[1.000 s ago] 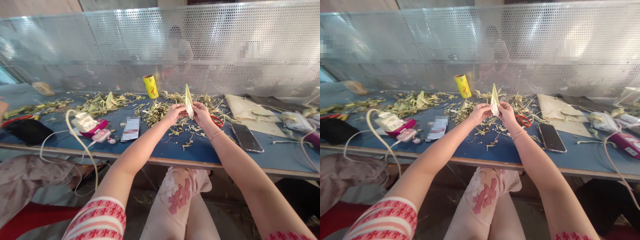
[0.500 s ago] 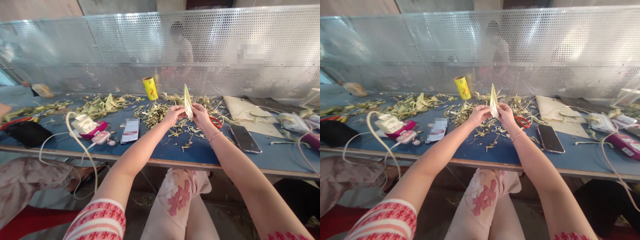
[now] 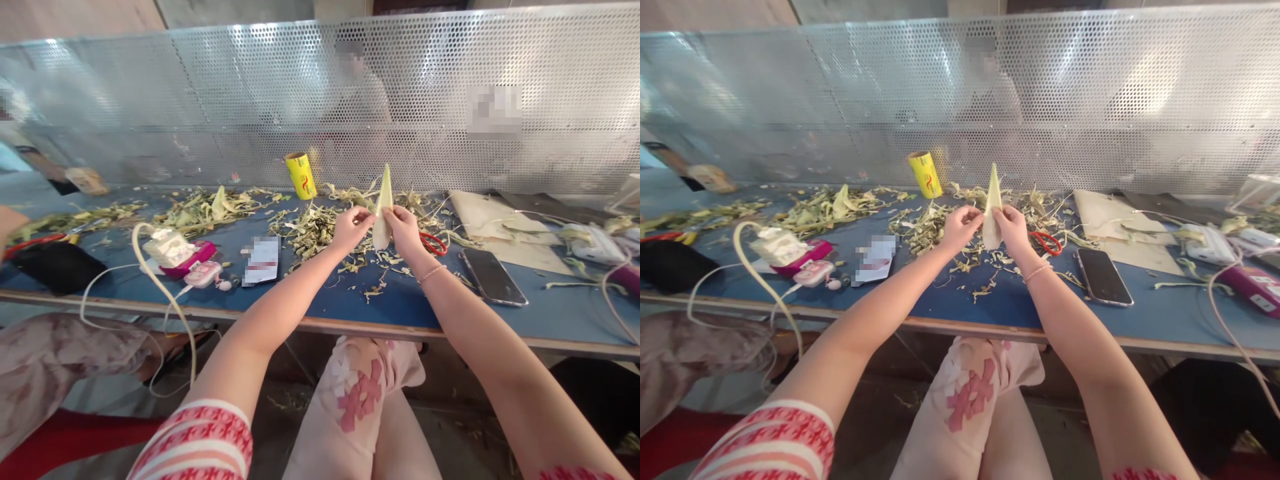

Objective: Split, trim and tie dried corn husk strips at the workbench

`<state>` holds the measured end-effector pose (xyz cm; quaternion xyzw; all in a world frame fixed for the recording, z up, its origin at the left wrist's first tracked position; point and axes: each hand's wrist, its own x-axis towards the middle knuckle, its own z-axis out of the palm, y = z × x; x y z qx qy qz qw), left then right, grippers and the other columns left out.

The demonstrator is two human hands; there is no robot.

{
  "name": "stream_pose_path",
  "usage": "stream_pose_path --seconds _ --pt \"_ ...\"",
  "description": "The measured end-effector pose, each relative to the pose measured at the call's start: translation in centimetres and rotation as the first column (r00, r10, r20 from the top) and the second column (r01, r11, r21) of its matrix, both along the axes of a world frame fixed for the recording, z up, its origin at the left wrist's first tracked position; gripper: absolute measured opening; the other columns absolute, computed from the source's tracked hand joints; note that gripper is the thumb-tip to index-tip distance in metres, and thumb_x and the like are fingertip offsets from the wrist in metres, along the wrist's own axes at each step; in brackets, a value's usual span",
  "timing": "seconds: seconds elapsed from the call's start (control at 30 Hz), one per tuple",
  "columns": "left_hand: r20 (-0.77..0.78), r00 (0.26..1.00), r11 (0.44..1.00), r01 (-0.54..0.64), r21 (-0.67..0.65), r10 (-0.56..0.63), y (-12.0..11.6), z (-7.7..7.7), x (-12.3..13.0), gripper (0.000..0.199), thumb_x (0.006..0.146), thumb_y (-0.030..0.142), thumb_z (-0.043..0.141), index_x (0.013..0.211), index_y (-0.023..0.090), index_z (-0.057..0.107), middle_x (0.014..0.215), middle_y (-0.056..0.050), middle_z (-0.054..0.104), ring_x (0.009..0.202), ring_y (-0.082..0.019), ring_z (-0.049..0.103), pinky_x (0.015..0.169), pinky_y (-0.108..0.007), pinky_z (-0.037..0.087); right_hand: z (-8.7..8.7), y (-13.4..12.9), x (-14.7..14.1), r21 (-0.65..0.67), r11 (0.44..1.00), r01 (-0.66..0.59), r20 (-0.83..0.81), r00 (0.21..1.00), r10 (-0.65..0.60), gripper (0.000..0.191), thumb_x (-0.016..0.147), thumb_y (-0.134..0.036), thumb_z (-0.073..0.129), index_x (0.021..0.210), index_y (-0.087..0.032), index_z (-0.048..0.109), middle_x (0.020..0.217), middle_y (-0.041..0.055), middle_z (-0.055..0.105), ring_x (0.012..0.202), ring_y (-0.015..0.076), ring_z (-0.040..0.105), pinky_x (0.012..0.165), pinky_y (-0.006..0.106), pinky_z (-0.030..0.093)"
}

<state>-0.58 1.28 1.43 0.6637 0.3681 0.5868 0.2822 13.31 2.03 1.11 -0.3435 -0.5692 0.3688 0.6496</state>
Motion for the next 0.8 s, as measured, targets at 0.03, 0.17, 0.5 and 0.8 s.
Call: stream_pose_path --seconds 0.03,0.17,0.5,0.8 --pt "0.025 0.999 1.000 -0.026 0.017 0.026 -0.12 0.20 0.01 0.016 0.075 0.032 0.066 0.077 0.017 0.061 0.074 -0.003 0.064 0.069 -0.012 0.058 0.066 -0.025 0.046 0.00 -0.13 -0.07 0.012 1.000 -0.001 0.043 0.999 0.001 0.031 0.071 -0.047 0.067 0.061 -0.019 0.056 0.056 -0.0047 0.045 0.053 0.0082 0.039 0.049 0.022 0.031" --pt "0.051 0.995 0.995 -0.086 0.056 0.083 -0.70 0.90 0.03 0.013 0.076 0.028 0.066 0.076 0.018 0.058 0.074 -0.002 0.061 0.072 -0.013 0.056 0.065 -0.024 0.043 0.02 -0.62 -0.28 0.064 0.998 0.004 0.209 0.978 -0.018 0.031 0.074 -0.043 0.064 0.057 -0.019 0.053 0.053 -0.0048 0.041 0.051 0.0081 0.035 0.048 0.023 0.027" --pt "0.018 0.994 0.988 -0.110 0.104 0.109 -0.28 0.43 -0.12 0.003 0.078 0.021 0.059 0.077 0.019 0.060 0.075 -0.002 0.063 0.068 -0.013 0.056 0.068 -0.025 0.044 0.01 -0.82 -0.28 0.121 0.991 0.055 0.306 0.948 -0.090 0.038 0.079 -0.043 0.059 0.053 -0.019 0.043 0.050 -0.0051 0.034 0.051 0.0084 0.031 0.048 0.024 0.023" --pt "-0.096 0.995 0.998 -0.024 0.060 0.030 -0.80 0.64 0.27 0.004 0.070 0.014 0.062 0.069 0.018 0.060 0.065 0.000 0.060 0.062 -0.011 0.052 0.064 -0.024 0.042 0.20 -0.30 0.31 0.184 0.971 0.156 0.170 0.967 -0.187 0.016 0.077 -0.038 0.063 0.078 -0.022 0.059 0.072 -0.0022 0.058 0.062 0.0106 0.049 0.058 0.024 0.038"
